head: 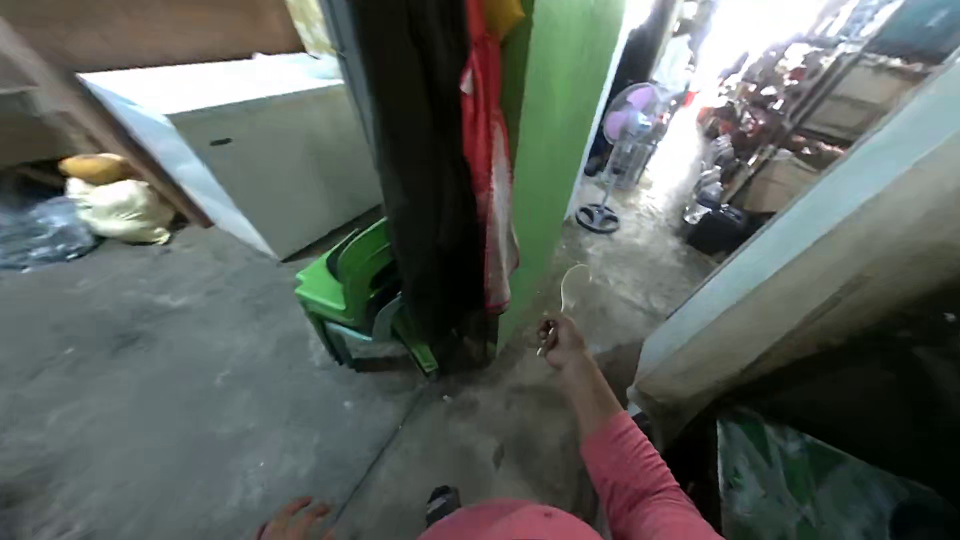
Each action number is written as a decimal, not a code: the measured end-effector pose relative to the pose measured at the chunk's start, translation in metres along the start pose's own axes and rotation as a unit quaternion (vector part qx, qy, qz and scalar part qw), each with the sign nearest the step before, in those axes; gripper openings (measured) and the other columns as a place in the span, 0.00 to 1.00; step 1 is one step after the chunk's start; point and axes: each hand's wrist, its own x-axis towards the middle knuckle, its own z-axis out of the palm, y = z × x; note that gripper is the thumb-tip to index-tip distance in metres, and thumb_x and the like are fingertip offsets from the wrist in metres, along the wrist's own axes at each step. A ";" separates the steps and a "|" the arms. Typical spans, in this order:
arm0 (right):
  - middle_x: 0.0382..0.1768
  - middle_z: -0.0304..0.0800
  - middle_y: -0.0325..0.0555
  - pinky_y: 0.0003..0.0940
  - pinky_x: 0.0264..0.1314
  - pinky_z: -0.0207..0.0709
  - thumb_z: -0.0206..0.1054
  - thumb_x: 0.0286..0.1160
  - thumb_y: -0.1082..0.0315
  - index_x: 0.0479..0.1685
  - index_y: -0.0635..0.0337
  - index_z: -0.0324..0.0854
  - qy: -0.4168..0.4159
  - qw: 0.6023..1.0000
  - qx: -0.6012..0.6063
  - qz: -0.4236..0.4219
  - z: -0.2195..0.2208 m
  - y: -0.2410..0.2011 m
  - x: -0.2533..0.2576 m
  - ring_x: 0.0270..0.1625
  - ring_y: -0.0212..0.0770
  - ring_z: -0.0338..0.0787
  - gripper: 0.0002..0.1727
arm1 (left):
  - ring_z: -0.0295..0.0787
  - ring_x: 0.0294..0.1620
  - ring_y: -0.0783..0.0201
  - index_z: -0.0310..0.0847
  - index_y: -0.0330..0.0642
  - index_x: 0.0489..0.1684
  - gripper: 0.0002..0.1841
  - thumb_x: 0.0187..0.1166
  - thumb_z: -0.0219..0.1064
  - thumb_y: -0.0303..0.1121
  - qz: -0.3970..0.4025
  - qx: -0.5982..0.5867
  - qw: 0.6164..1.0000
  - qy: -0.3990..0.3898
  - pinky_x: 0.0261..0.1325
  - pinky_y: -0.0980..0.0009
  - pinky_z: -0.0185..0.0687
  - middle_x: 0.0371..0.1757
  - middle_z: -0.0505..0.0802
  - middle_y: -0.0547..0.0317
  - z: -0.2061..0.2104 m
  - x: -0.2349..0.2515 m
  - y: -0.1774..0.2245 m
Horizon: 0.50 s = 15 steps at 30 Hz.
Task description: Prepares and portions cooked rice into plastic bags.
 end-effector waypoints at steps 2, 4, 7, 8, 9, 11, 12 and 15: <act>0.23 0.75 0.38 0.24 0.15 0.69 0.58 0.85 0.66 0.34 0.53 0.72 0.050 0.998 0.042 -0.011 -0.013 -0.026 0.026 0.16 0.31 0.72 0.09 | 0.76 0.75 0.26 0.86 0.32 0.63 0.20 0.81 0.69 0.38 0.078 0.006 0.997 -0.022 0.78 0.31 0.66 0.71 0.84 0.29 -0.011 0.079 0.017; 0.22 0.75 0.38 0.24 0.15 0.70 0.58 0.86 0.65 0.34 0.53 0.72 0.090 0.992 0.074 -0.040 -0.030 -0.057 0.049 0.16 0.31 0.72 0.09 | 0.82 0.71 0.31 0.87 0.34 0.63 0.19 0.81 0.69 0.38 0.150 0.012 0.986 -0.069 0.73 0.33 0.74 0.68 0.88 0.33 -0.018 0.158 0.057; 0.24 0.74 0.36 0.23 0.15 0.70 0.57 0.87 0.63 0.36 0.52 0.71 0.147 0.982 0.095 -0.071 -0.064 -0.099 0.075 0.16 0.30 0.71 0.09 | 0.82 0.73 0.37 0.87 0.38 0.65 0.19 0.83 0.69 0.39 0.274 0.049 0.941 -0.193 0.77 0.40 0.75 0.69 0.88 0.37 -0.012 0.264 0.151; 0.24 0.74 0.36 0.23 0.16 0.70 0.58 0.87 0.62 0.36 0.51 0.71 0.165 0.978 0.103 -0.077 -0.076 -0.114 0.085 0.16 0.30 0.71 0.09 | 0.81 0.75 0.39 0.86 0.39 0.65 0.18 0.83 0.68 0.39 0.322 0.060 0.919 -0.222 0.78 0.42 0.73 0.70 0.87 0.38 -0.005 0.297 0.188; 0.23 0.73 0.36 0.23 0.16 0.69 0.58 0.87 0.61 0.35 0.51 0.71 0.185 0.973 0.113 -0.084 -0.089 -0.129 0.098 0.16 0.29 0.70 0.10 | 0.80 0.76 0.40 0.87 0.40 0.65 0.18 0.83 0.68 0.40 0.370 0.065 0.896 -0.236 0.79 0.43 0.72 0.71 0.87 0.40 0.004 0.328 0.227; 0.23 0.74 0.36 0.23 0.17 0.68 0.58 0.88 0.58 0.34 0.50 0.70 0.223 0.960 0.137 -0.102 -0.114 -0.162 0.130 0.16 0.29 0.70 0.12 | 0.78 0.78 0.42 0.87 0.42 0.65 0.18 0.82 0.68 0.40 0.446 0.056 0.860 -0.243 0.80 0.44 0.71 0.72 0.86 0.43 0.023 0.384 0.303; 0.24 0.75 0.36 0.24 0.18 0.69 0.59 0.88 0.56 0.34 0.51 0.71 0.237 0.954 0.148 -0.114 -0.126 -0.178 0.149 0.17 0.30 0.71 0.13 | 0.76 0.79 0.43 0.86 0.43 0.65 0.18 0.82 0.68 0.40 0.470 0.052 0.846 -0.245 0.80 0.44 0.71 0.74 0.85 0.45 0.032 0.410 0.338; 0.25 0.77 0.35 0.24 0.18 0.70 0.60 0.87 0.54 0.42 0.52 0.78 0.249 0.948 0.155 -0.124 -0.149 -0.235 0.205 0.17 0.29 0.72 0.12 | 0.74 0.82 0.44 0.87 0.43 0.64 0.18 0.81 0.69 0.41 0.500 0.030 0.832 -0.239 0.80 0.43 0.70 0.76 0.84 0.46 0.057 0.479 0.428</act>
